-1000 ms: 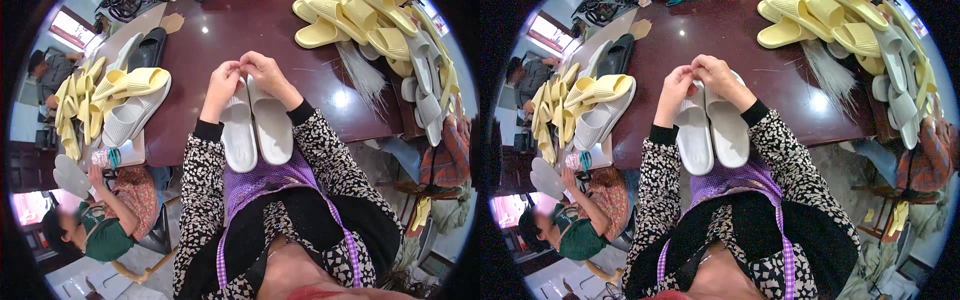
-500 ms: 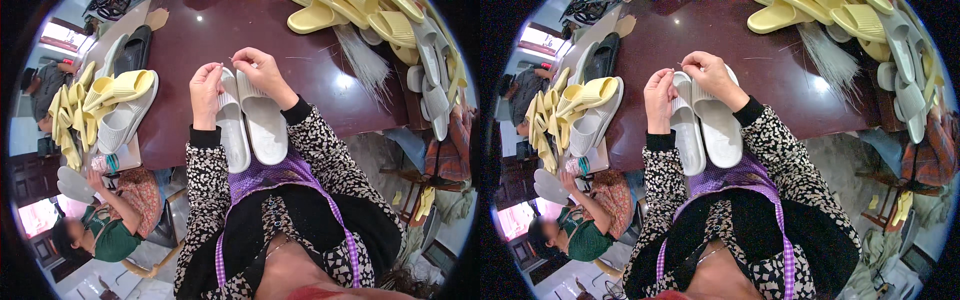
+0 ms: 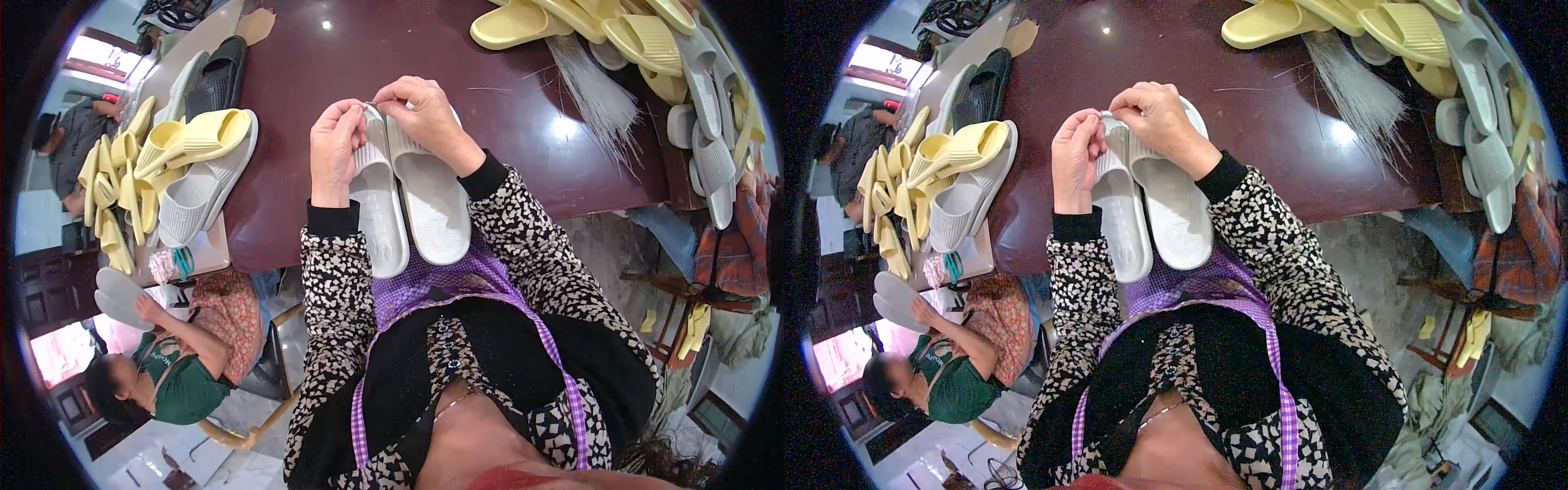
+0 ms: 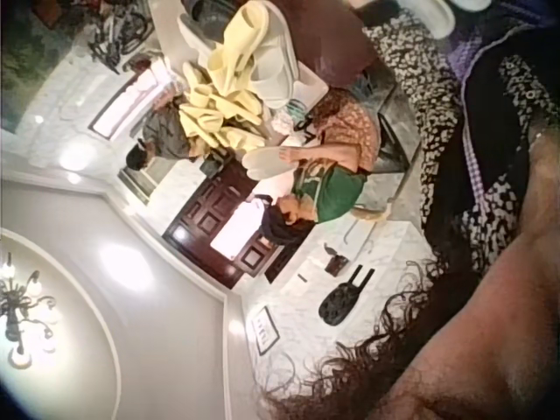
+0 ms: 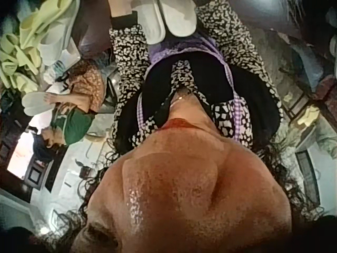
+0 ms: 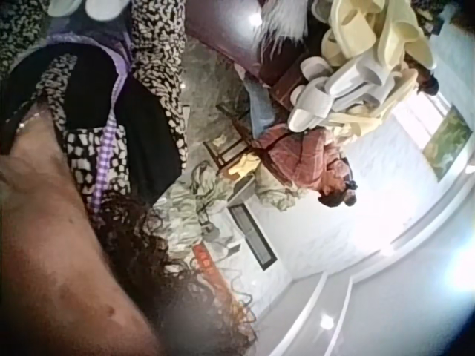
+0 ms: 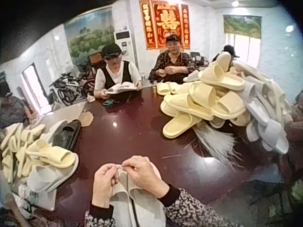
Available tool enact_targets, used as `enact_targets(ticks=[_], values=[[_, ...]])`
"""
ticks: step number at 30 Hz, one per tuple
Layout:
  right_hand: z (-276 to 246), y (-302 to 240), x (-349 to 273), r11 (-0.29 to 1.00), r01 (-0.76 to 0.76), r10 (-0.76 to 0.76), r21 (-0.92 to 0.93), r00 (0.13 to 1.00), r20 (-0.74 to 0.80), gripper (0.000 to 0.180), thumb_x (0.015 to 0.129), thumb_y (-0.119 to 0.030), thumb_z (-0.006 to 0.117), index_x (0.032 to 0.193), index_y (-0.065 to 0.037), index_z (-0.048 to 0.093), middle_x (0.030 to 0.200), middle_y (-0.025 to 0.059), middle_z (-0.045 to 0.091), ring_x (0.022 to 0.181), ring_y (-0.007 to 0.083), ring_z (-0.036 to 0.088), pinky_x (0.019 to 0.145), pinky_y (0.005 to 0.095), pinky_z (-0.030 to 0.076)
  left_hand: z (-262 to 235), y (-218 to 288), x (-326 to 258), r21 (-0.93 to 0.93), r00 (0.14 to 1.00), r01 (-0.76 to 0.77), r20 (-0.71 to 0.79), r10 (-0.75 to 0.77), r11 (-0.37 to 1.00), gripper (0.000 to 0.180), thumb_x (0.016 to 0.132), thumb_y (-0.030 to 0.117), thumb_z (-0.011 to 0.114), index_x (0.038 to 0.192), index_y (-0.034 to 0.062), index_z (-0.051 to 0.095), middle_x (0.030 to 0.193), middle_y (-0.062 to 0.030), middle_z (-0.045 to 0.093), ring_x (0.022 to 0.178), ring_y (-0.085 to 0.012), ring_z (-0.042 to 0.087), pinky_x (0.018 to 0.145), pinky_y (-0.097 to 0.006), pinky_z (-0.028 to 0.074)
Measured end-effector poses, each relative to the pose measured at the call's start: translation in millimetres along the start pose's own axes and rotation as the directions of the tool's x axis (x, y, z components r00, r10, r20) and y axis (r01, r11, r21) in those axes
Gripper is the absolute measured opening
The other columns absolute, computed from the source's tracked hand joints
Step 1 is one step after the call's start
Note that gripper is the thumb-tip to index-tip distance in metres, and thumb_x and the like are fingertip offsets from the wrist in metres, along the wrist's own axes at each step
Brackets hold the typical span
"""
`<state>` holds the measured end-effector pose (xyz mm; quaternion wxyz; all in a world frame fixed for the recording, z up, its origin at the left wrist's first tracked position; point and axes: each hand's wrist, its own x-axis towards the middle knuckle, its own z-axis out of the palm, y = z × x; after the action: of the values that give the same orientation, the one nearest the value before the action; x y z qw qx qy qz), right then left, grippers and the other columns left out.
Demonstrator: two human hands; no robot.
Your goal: The person pairs slippers by threading plastic ties through them by hand, fastening each pair together and placing them on the table.
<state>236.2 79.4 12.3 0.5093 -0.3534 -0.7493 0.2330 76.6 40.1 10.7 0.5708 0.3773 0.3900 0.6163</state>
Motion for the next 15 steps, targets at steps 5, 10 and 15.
enact_targets(ticks=[5, 10, 15], values=[[2, 4, -1, 0.998, 0.058, -0.057, -0.032, 0.998, 0.009, 0.005, 0.076, -0.003, 0.067, 0.080, -0.005, 0.068, 0.074, 0.0052, 0.065, 0.069, 0.0179, 0.060, 0.066, 0.0311, 0.047, -2, 0, -1, -0.007, 1.000, 0.020, 0.023, -0.019, 1.000, 0.007, 0.091, 0.008, 0.059, 0.091, 0.0023, 0.062, 0.070, 0.0014, 0.057, 0.054, -0.0017, 0.044, 0.049, -0.016, 0.034], [5, 2, -2, 0.998, 0.059, -0.059, 0.003, 0.998, 0.002, 0.005, 0.075, -0.003, 0.067, 0.079, -0.006, 0.068, 0.073, 0.0051, 0.065, 0.069, 0.0180, 0.060, 0.065, 0.0307, 0.047, -5, -1, -4, -0.024, 1.000, 0.018, 0.015, -0.018, 1.000, 0.006, 0.090, 0.008, 0.058, 0.090, 0.0027, 0.062, 0.071, 0.0014, 0.058, 0.055, -0.0016, 0.044, 0.050, -0.016, 0.035], [9, -4, -4, 0.999, 0.044, -0.044, 0.024, 0.999, -0.003, 0.005, 0.075, -0.004, 0.067, 0.079, -0.006, 0.068, 0.073, 0.0048, 0.064, 0.068, 0.0183, 0.059, 0.065, 0.0307, 0.046, -12, -3, -7, -0.028, 1.000, -0.005, 0.003, 0.005, 1.000, 0.004, 0.090, 0.006, 0.059, 0.090, 0.0029, 0.061, 0.072, 0.0008, 0.059, 0.056, -0.0014, 0.044, 0.051, -0.016, 0.036]])
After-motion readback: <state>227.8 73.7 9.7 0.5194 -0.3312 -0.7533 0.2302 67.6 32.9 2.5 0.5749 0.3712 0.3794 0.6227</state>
